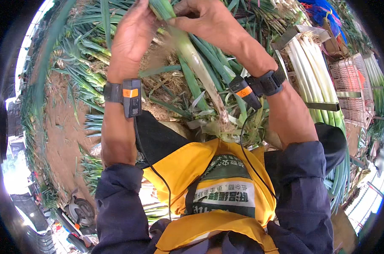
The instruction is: The person is cleaning and peeling the outer layers of fresh leeks and placing them into a crate for processing.
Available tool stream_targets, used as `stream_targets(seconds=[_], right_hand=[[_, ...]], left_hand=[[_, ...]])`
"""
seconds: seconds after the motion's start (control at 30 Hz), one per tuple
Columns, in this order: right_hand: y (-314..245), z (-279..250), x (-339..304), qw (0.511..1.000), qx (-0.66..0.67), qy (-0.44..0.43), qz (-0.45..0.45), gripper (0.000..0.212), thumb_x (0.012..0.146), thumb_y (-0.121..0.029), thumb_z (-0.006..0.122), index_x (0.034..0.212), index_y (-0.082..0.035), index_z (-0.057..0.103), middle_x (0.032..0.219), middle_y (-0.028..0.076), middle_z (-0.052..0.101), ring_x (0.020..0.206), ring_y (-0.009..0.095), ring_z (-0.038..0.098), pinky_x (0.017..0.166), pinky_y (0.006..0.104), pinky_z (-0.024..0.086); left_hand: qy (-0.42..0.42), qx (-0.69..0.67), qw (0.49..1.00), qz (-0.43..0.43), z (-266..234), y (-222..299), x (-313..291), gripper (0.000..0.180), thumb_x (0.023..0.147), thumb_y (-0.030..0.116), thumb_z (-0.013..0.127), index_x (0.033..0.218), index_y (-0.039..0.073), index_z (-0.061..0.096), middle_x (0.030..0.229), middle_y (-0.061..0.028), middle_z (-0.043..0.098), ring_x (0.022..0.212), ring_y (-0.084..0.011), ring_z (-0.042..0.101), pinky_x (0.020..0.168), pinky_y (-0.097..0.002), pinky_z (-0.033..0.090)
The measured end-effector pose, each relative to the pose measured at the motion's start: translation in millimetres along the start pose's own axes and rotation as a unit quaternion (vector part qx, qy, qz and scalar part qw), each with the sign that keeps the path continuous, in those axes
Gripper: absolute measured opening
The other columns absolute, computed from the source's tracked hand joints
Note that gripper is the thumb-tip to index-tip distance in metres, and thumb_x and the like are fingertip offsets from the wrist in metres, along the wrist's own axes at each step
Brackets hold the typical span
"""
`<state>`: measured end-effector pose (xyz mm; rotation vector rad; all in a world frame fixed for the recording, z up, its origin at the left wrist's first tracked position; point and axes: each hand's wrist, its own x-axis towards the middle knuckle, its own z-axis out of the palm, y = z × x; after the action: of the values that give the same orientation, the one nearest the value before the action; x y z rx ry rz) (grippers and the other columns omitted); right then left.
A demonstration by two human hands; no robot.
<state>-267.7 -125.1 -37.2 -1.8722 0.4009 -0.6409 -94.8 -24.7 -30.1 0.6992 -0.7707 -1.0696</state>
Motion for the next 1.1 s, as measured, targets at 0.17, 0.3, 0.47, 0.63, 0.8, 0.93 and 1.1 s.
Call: stream_targets(seconds=[0.17, 0.3, 0.47, 0.63, 0.8, 0.93, 1.1], right_hand=[[17.3, 5.5, -5.8, 0.987, 0.16, 0.006, 0.004, 0.023, 0.084, -0.016, 0.078, 0.096, 0.001, 0.068, 0.086, 0.004, 0.068, 0.078, 0.012, 0.063, 0.074, 0.0273, 0.05], [15.8, 7.4, -9.4, 0.979, 0.202, 0.005, 0.0, 0.021, 0.085, -0.016, 0.077, 0.093, 0.0, 0.066, 0.085, 0.001, 0.064, 0.079, 0.009, 0.059, 0.074, 0.0258, 0.047], [13.6, 11.4, -44.1, 0.977, 0.209, 0.004, 0.03, 0.014, 0.088, -0.014, 0.074, 0.095, -0.005, 0.065, 0.087, 0.0, 0.065, 0.081, 0.008, 0.058, 0.075, 0.0256, 0.046], [41.3, 5.7, -45.8, 0.881, 0.457, 0.08, 0.089, 0.005, 0.096, -0.014, 0.066, 0.099, -0.01, 0.064, 0.088, -0.001, 0.065, 0.082, 0.01, 0.06, 0.08, 0.0293, 0.049], [50.1, 5.5, -68.2, 0.907, 0.379, 0.027, 0.182, 0.021, 0.097, -0.028, 0.064, 0.103, -0.008, 0.062, 0.086, 0.0, 0.061, 0.08, 0.01, 0.057, 0.081, 0.0272, 0.048], [116.3, 2.9, -171.0, 0.931, 0.009, -0.164, 0.324, 0.036, 0.098, -0.032, 0.06, 0.108, 0.003, 0.061, 0.096, 0.008, 0.068, 0.087, 0.021, 0.063, 0.082, 0.0331, 0.051], [143.5, -9.8, -205.9, 0.876, -0.26, -0.285, 0.291, 0.037, 0.091, -0.032, 0.066, 0.107, 0.001, 0.063, 0.105, 0.021, 0.067, 0.092, 0.037, 0.065, 0.077, 0.0458, 0.05]], left_hand=[[0.077, -0.002, 0.997, 0.017, 3.2, -21.3, 1.7, 0.021, 0.103, 0.02, 0.057, 0.12, 0.008, 0.058, 0.11, -0.0067, 0.064, 0.1, -0.0232, 0.063, 0.082, -0.0413, 0.055], [0.079, -0.055, 0.995, 0.023, -11.1, -32.3, 5.2, 0.035, 0.091, 0.01, 0.069, 0.124, 0.01, 0.056, 0.12, -0.0046, 0.062, 0.112, -0.0221, 0.059, 0.097, -0.042, 0.05], [0.099, -0.078, 0.992, 0.027, -24.3, -25.3, 10.8, 0.033, 0.091, 0.013, 0.07, 0.121, 0.009, 0.058, 0.114, -0.0056, 0.062, 0.111, -0.0233, 0.058, 0.093, -0.0434, 0.052], [0.104, -0.134, 0.985, 0.02, -44.2, -29.9, 26.3, 0.036, 0.09, 0.009, 0.07, 0.122, 0.003, 0.054, 0.109, -0.0092, 0.058, 0.103, -0.0253, 0.059, 0.085, -0.0445, 0.055], [0.124, -0.164, 0.976, 0.068, -68.1, -13.1, 27.9, 0.04, 0.094, 0.004, 0.062, 0.131, 0.007, 0.048, 0.124, -0.0102, 0.056, 0.105, -0.0241, 0.057, 0.091, -0.0416, 0.053], [0.187, -0.018, 0.968, 0.164, -57.2, 17.6, 9.1, 0.049, 0.093, -0.001, 0.058, 0.139, 0.008, 0.043, 0.13, -0.0129, 0.056, 0.109, -0.025, 0.057, 0.095, -0.0411, 0.049], [0.181, -0.011, 0.969, 0.169, -58.3, 13.2, 4.1, 0.05, 0.092, -0.002, 0.062, 0.136, 0.015, 0.044, 0.109, -0.0094, 0.059, 0.092, -0.0224, 0.059, 0.075, -0.0374, 0.052]])
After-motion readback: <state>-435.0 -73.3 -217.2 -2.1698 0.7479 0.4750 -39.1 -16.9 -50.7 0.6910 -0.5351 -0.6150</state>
